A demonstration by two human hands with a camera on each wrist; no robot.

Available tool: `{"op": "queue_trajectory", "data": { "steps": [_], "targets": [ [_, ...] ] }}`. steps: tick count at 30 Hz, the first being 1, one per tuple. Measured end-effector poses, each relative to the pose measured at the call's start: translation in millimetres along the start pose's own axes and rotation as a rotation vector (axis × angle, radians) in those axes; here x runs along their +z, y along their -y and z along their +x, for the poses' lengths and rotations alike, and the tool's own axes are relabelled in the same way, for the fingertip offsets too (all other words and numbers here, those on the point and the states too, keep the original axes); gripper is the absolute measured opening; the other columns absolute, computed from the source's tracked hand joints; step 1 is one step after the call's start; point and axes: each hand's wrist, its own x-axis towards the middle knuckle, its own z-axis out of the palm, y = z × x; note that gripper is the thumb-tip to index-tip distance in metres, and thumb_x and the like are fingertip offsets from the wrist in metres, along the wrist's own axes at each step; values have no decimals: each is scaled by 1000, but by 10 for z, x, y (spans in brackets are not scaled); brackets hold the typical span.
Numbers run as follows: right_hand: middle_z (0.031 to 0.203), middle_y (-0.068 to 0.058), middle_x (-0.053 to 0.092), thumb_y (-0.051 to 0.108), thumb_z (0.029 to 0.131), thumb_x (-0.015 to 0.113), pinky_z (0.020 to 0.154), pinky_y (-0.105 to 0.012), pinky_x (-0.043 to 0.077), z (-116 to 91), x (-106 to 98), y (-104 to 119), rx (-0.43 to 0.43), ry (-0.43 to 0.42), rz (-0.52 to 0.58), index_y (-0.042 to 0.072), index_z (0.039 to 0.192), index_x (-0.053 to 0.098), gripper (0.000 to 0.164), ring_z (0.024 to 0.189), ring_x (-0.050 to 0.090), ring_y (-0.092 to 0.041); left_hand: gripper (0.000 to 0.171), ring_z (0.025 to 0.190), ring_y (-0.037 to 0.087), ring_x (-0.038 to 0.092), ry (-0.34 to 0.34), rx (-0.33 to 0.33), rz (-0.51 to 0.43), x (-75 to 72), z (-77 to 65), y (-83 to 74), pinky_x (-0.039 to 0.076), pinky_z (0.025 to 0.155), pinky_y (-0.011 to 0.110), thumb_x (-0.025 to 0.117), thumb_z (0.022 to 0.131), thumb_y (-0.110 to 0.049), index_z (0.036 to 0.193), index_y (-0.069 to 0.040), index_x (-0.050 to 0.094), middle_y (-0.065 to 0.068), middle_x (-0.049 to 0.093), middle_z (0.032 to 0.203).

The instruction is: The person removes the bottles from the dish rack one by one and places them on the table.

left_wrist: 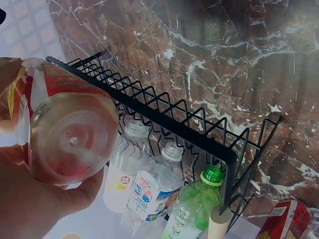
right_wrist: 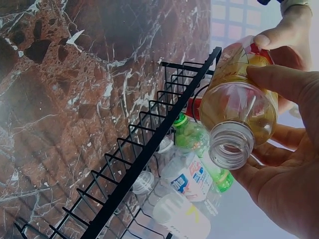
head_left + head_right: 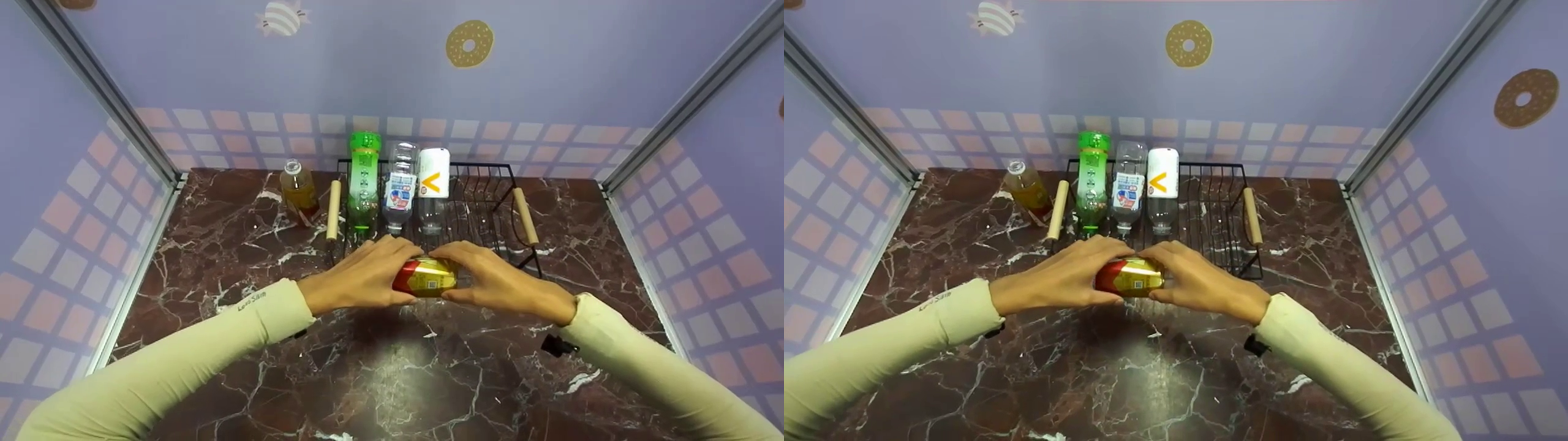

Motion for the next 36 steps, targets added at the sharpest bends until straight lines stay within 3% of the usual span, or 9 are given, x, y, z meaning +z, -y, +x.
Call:
{"op": "queue_trajectory", "data": {
  "steps": [18,24,30,36],
  "targets": [
    [145,-8,68,17,93,89,112,-47,57,55,14,79,-30,-15,23,6,151,61,66,133,64,-27,71,107,28,62,-18,-46,0,44,-43,-25,60,88,44,93,90,-39,144,-6,62,12,70,127],
    [144,-12,67,18,93,90,111,-46,58,53,1,62,-55,-36,31,4,152,59,68,129,66,-28,68,109,28,61,-12,-72,-43,-7,-84,-38,59,95,44,91,91,-36,144,-4,62,12,70,129],
    [143,-16,68,17,92,91,111,-48,58,59,-47,40,-108,-101,31,-1,150,58,69,127,69,-31,70,113,29,61,-56,-87,-79,-72,-155,10,59,101,46,93,90,-33,144,-1,61,14,68,133],
    [144,-20,68,11,90,92,112,-46,58,68,-79,20,-115,-149,68,-4,149,58,70,128,70,-34,71,121,29,61,-90,-152,-152,-113,-269,77,58,106,48,92,90,-30,148,-4,60,14,65,140]
  ]
}}
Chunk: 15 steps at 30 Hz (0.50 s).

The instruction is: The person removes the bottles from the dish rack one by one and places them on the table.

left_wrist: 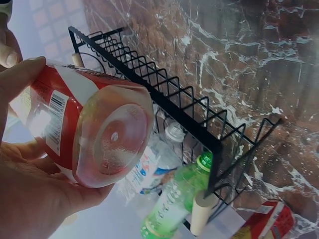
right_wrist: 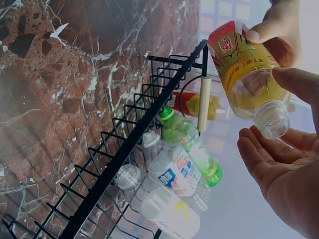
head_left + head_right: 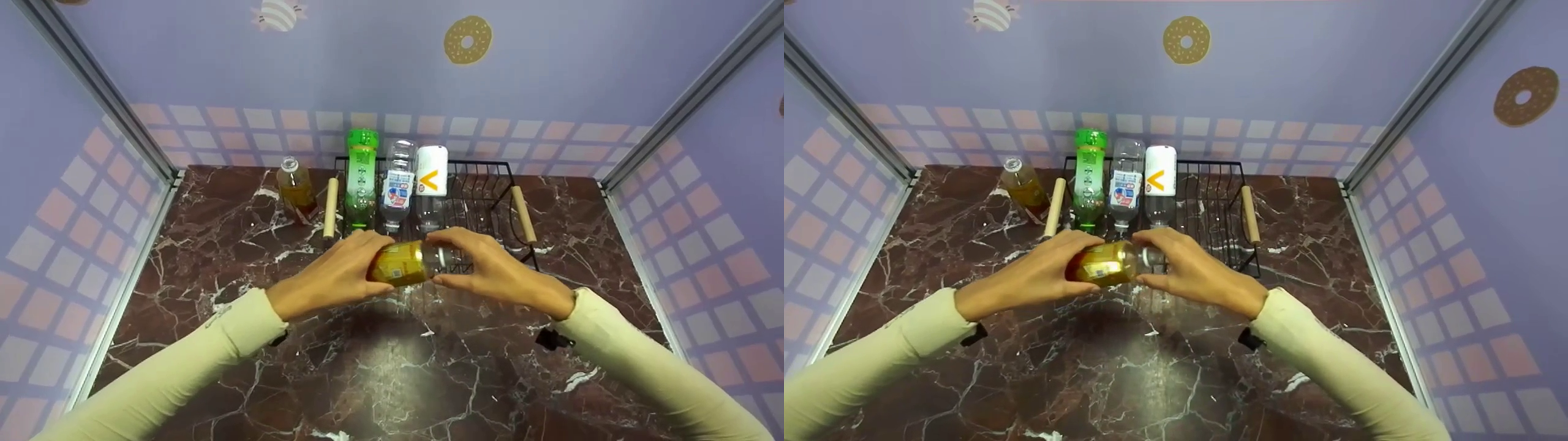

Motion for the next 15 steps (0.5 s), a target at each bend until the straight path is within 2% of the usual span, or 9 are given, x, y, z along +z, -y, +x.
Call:
{"op": "queue_trajectory", "data": {
  "steps": [7,15],
  "targets": [
    [147,-20,67,6,91,90,111,-45,59,-5,-25,-31,-13,-50,36,-5,150,57,69,128,71,-34,75,127,33,60,-64,-46,-61,-69,-95,67,57,108,52,94,87,-23,150,-1,60,16,64,144],
    [145,-16,69,8,93,89,111,-44,58,-30,-45,-99,22,-66,52,-4,150,59,65,127,71,-35,77,130,36,60,-126,-80,-123,-130,-166,170,55,112,56,96,86,-18,150,1,58,20,62,146]
  ]
}}
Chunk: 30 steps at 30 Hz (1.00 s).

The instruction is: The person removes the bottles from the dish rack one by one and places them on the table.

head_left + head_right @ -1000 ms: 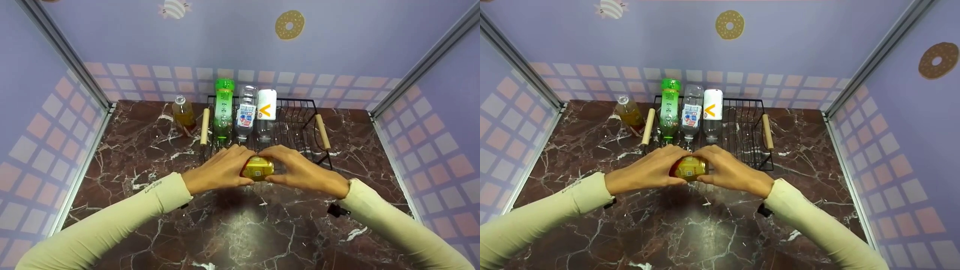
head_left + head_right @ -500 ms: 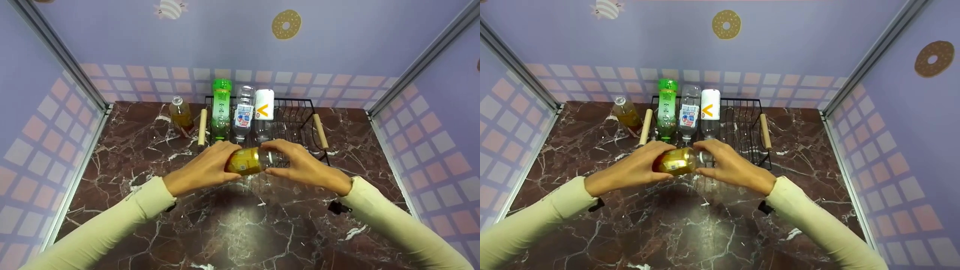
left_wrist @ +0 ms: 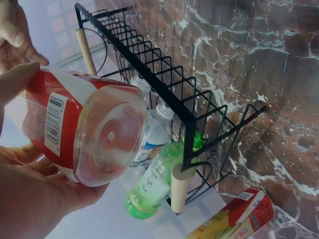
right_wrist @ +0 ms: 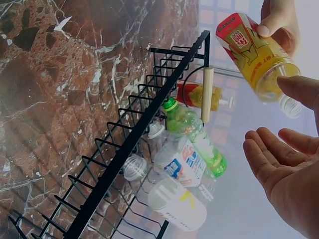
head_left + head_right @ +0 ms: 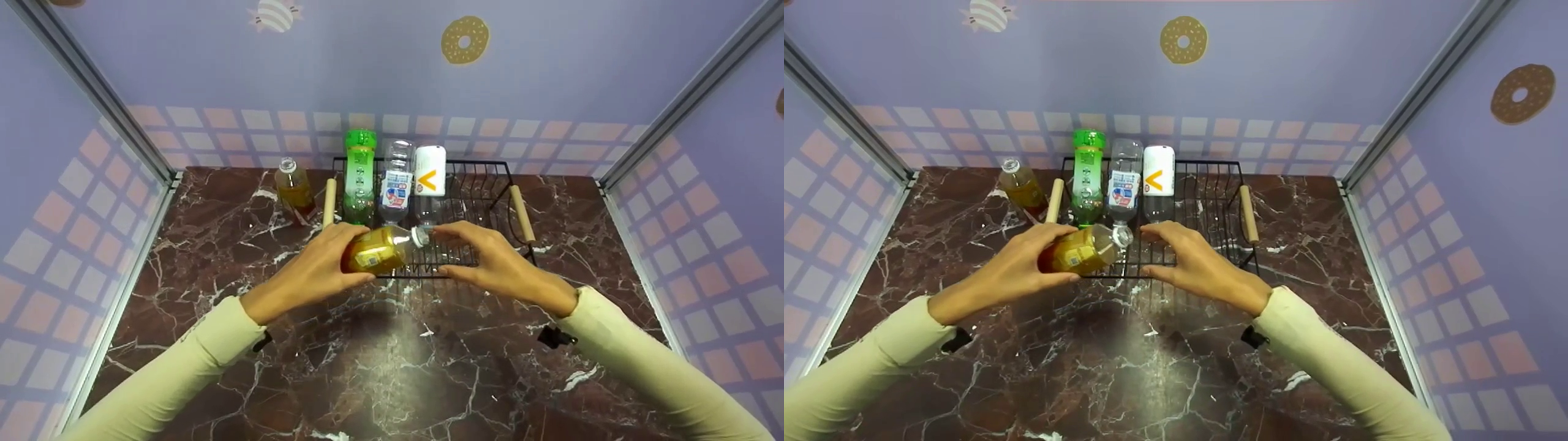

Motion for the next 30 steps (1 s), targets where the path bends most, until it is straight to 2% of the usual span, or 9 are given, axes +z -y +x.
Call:
{"op": "queue_trajectory", "data": {
  "steps": [5,9,13,19,24,30],
  "targets": [
    [143,-13,71,11,94,89,113,-42,57,-7,-12,-27,40,-7,-11,-1,148,63,62,128,71,-33,76,131,38,61,-41,-29,-42,-51,-48,73,55,112,57,95,86,-15,150,2,58,22,62,147],
    [143,-16,70,12,94,88,113,-45,57,-7,-29,-59,70,-4,-8,0,149,62,62,129,70,-32,76,131,40,61,-72,-54,-59,-97,-93,143,55,112,59,95,86,-13,150,1,58,23,61,148],
    [142,-19,70,12,95,87,112,-47,58,2,-40,-120,80,-5,-1,-2,148,62,60,127,71,-34,76,128,40,63,-114,-76,-76,-150,-158,216,55,111,60,95,86,-12,151,1,57,22,63,146],
    [140,-16,72,12,95,88,111,-55,57,25,-44,-205,102,-25,7,-3,146,63,58,126,71,-39,78,128,42,63,-168,-110,-105,-194,-253,336,54,112,63,96,86,-13,152,2,56,23,64,144],
    [139,-17,72,8,94,89,109,-55,58,46,-52,-262,125,-39,14,-5,144,64,58,125,72,-40,79,129,42,63,-220,-131,-148,-204,-330,425,52,115,64,96,85,-9,151,3,56,23,64,143],
    [141,-21,71,8,93,89,111,-55,57,53,-97,-330,163,-62,20,-6,145,64,59,126,71,-41,78,131,43,63,-283,-199,-213,-216,-448,538,51,116,63,95,86,-9,151,3,54,25,63,144]
  ]
}}
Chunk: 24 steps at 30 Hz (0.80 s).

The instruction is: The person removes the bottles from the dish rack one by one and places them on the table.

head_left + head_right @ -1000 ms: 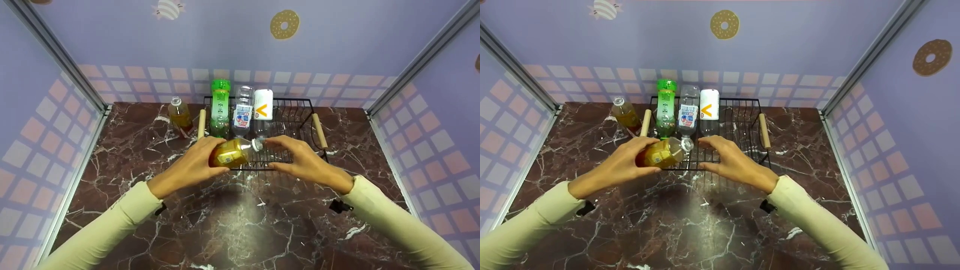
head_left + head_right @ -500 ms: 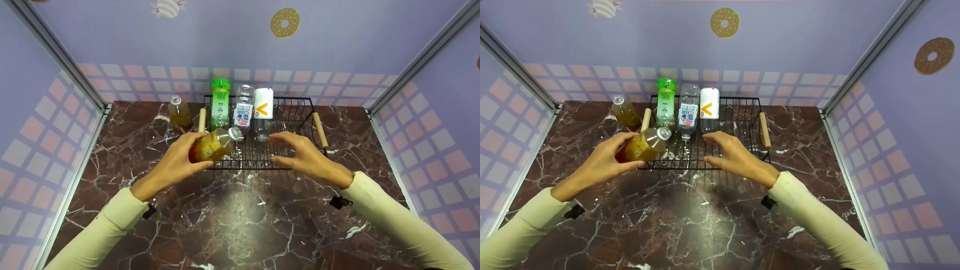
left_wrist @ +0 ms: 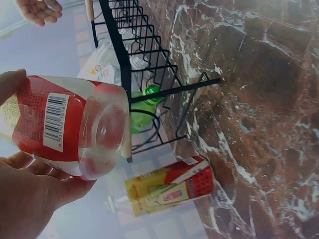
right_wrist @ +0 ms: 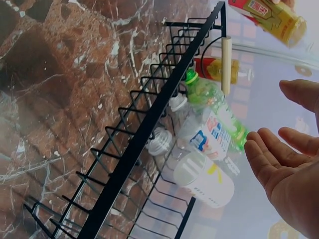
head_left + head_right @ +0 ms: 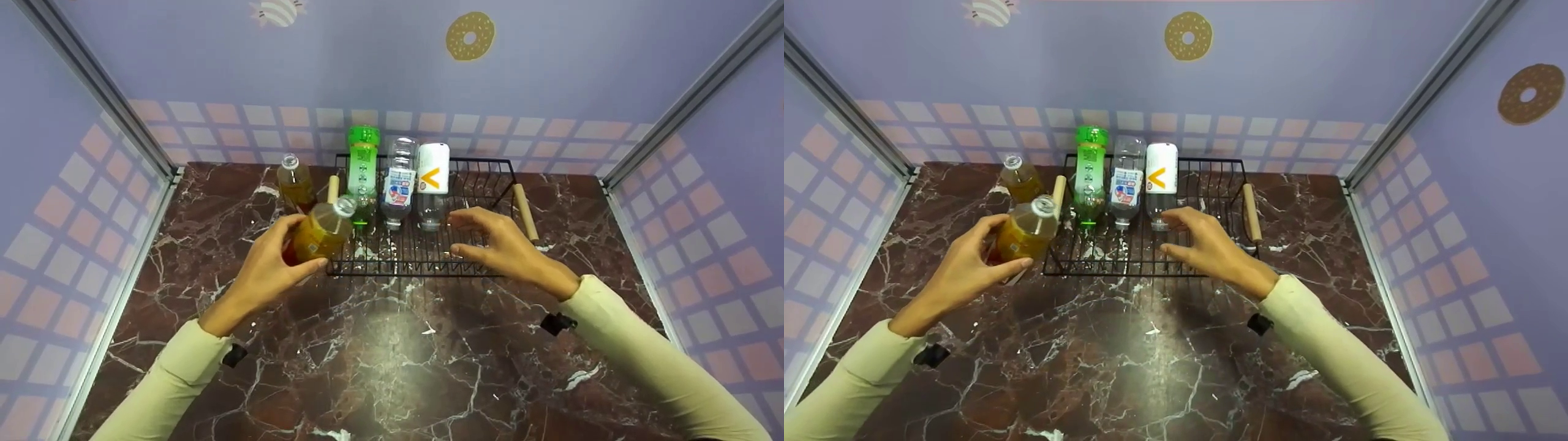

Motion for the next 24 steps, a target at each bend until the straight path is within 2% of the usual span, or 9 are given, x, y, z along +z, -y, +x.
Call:
{"op": "queue_trajectory", "data": {
  "steps": [4,8,11,17,20,24],
  "targets": [
    [142,-22,70,9,94,88,110,-59,57,7,-9,-58,29,-10,13,-6,145,63,59,126,71,-43,79,132,45,62,-44,-33,-20,-52,-50,85,51,115,66,94,88,-9,152,5,50,28,61,145],
    [141,-22,71,9,95,88,110,-58,58,16,-9,-112,33,-18,11,-7,145,63,58,125,71,-42,83,130,44,62,-86,-63,-52,-119,-105,166,53,112,63,93,89,-10,157,4,46,27,61,146],
    [141,-22,71,9,95,88,110,-55,58,19,-18,-135,35,-24,7,-7,145,64,58,125,71,-41,89,126,39,62,-121,-92,-77,-181,-154,226,54,109,53,91,91,-10,163,1,41,25,60,146],
    [140,-23,71,9,95,87,110,-55,58,26,-33,-191,50,-43,-3,-4,144,65,56,124,72,-40,89,131,34,62,-187,-117,-90,-297,-233,380,51,104,21,89,95,-14,167,1,39,23,57,154],
    [140,-23,71,10,94,87,110,-56,58,28,-37,-223,56,-50,-6,-4,144,65,56,124,72,-40,83,126,36,64,-204,-133,-66,-338,-264,457,53,96,15,88,96,-16,164,3,43,23,58,149],
    [141,-22,71,11,95,87,111,-56,57,31,-41,-246,73,-53,-4,-5,144,64,57,125,71,-40,80,123,34,64,-237,-164,-57,-368,-290,544,54,91,12,88,97,-18,161,4,46,23,59,143]
  ]
}}
